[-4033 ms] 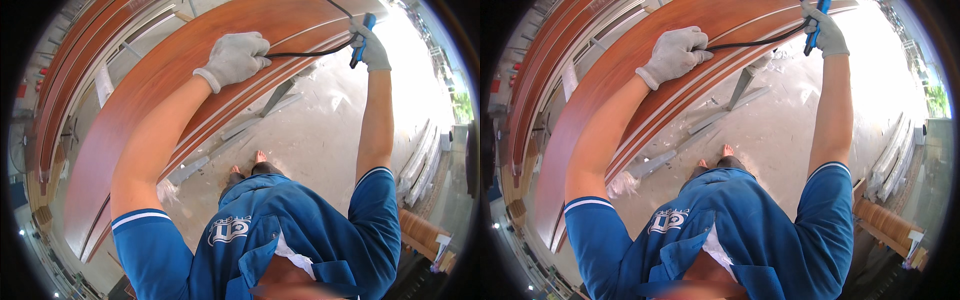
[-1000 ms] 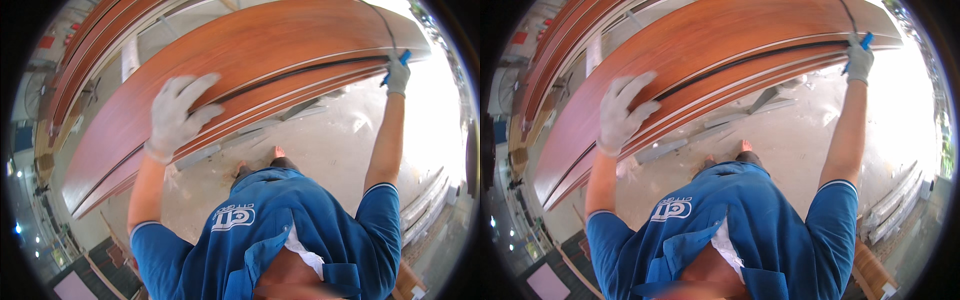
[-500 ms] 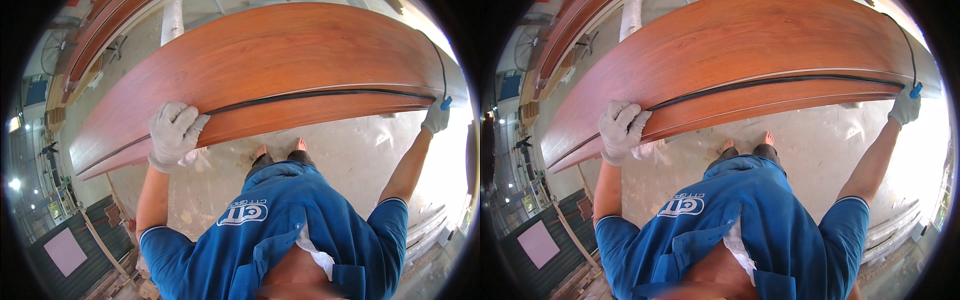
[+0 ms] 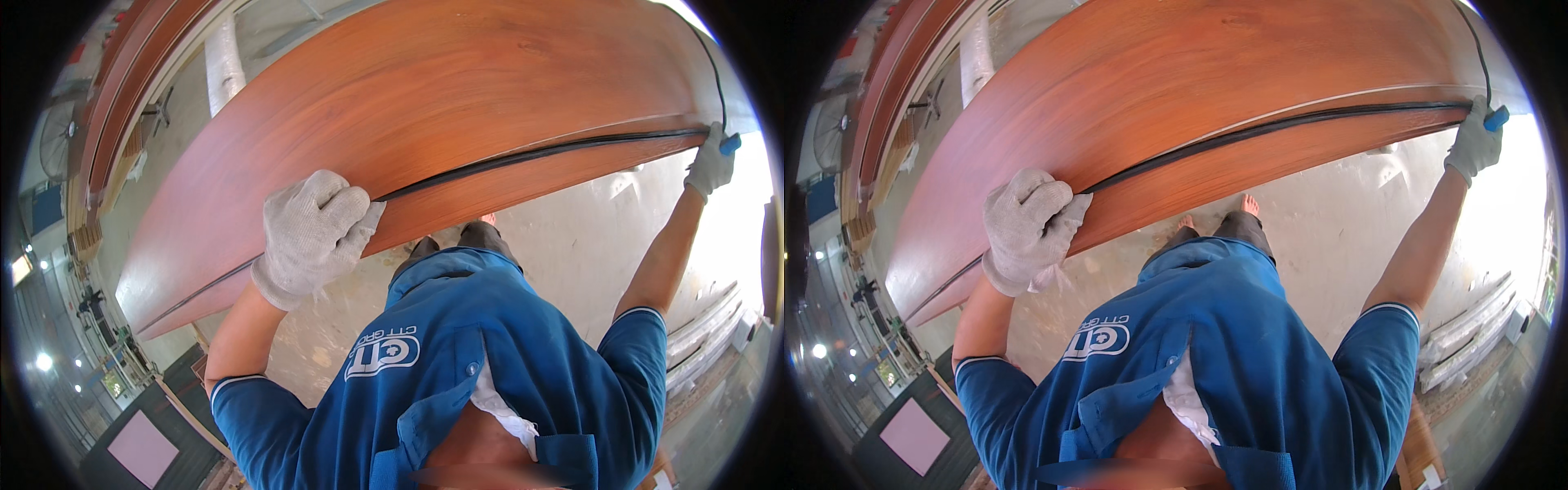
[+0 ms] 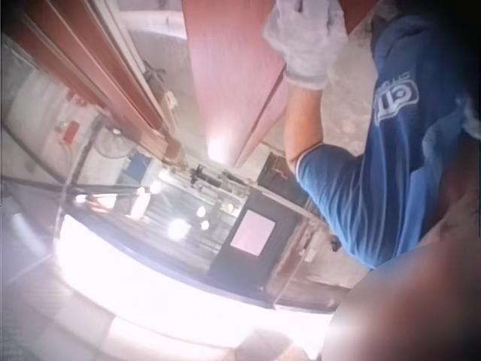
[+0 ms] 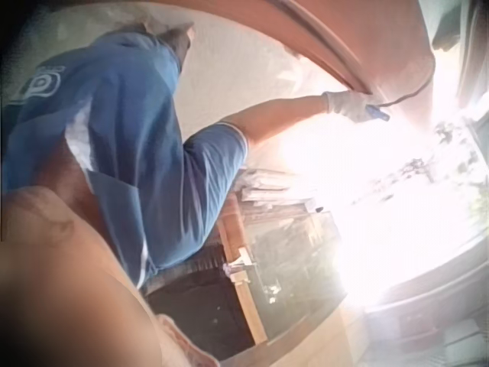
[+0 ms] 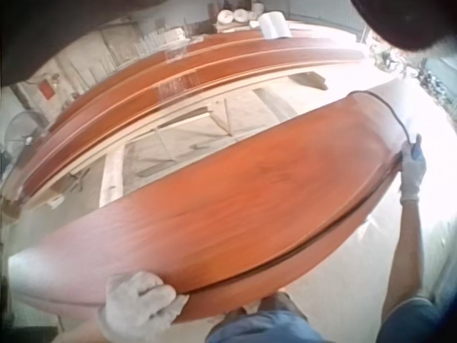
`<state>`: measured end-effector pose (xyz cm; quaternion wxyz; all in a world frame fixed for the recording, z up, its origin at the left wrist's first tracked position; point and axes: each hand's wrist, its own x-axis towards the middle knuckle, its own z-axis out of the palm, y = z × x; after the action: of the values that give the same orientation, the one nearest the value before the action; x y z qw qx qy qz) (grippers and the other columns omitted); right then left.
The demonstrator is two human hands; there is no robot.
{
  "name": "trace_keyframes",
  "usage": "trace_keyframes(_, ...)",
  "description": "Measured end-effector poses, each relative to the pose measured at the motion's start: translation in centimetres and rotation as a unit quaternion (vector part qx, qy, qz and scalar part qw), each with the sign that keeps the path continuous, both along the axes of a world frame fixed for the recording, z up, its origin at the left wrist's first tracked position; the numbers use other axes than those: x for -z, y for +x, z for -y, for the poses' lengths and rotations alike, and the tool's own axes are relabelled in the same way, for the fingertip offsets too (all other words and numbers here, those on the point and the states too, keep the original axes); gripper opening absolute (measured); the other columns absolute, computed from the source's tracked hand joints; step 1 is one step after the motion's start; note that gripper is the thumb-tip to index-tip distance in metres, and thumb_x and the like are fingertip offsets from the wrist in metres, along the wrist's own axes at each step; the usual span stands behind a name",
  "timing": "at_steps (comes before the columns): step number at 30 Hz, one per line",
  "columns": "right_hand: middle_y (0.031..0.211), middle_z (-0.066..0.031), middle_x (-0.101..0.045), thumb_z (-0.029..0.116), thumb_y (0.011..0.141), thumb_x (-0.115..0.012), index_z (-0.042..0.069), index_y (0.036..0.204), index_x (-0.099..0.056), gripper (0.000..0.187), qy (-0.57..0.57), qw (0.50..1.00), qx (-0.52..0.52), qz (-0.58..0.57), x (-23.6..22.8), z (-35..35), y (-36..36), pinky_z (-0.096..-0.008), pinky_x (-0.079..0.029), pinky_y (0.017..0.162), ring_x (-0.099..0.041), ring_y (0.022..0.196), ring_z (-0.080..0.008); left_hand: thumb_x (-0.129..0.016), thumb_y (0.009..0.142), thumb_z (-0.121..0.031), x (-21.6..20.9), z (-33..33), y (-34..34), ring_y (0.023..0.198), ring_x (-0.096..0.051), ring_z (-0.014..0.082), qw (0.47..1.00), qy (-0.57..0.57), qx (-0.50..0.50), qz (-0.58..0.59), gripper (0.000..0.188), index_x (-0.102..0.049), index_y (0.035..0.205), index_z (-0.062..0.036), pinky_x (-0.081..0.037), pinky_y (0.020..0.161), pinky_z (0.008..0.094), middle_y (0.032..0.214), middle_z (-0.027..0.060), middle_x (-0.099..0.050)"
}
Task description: The person presses a black rubber seal into a groove along the edge of a reddish-brown panel using a blue-handled tool. They work along the length of the panel, adjusting the seal and tool as needed.
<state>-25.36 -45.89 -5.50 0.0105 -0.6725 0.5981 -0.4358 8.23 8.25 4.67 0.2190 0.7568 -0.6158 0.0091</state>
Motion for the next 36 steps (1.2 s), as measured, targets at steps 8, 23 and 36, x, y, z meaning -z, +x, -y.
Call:
trace_keyframes(8, 0.094, -0.0091, -0.078, 0.048, 0.088, -0.078, 0.006, 0.107, -0.078, 0.047, -0.017, 0.999, -0.006, 0.050, 0.2, -0.6, 0.7, -0.0361, -0.054, 0.086, -0.072, 0.090, -0.0243, -0.085, 0.075, -0.011, 0.0, 4.9, -1.3, 0.057, -0.057, 0.0256, 0.999, 0.003, 0.036, 0.003, 0.022, -0.064, 0.077, -0.0099, -0.044, 0.050, 0.0374, 0.075, 0.0069, -0.055)
trace_keyframes(23, 0.101, -0.0049, -0.075, 0.041, 0.091, -0.080, -0.001, 0.133, -0.066, 0.061, -0.057, 0.987, -0.070, 0.132, 0.6, -3.5, 1.9, -0.0288, -0.054, 0.088, -0.067, 0.091, -0.0118, -0.081, 0.081, -0.008, 0.8, 21.1, -5.7, 0.054, -0.055, 0.0234, 0.982, -0.038, 0.186, -0.001, 0.017, -0.065, 0.080, -0.0077, -0.042, 0.049, 0.0344, 0.071, 0.0068, -0.055)
trace_keyframes(36, 0.073, 0.0009, -0.062, 0.028, 0.096, -0.074, 0.003, 0.095, -0.074, 0.026, 0.088, 0.942, -0.207, 0.250, -3.1, -5.3, 1.1, -0.0284, -0.046, 0.057, -0.053, 0.063, -0.0077, -0.080, 0.084, -0.014, 1.3, 33.0, -10.3, 0.058, -0.057, 0.0255, 0.979, -0.055, 0.198, -0.011, 0.019, -0.063, 0.078, -0.0075, -0.046, 0.054, 0.0367, 0.072, 0.0072, -0.056)
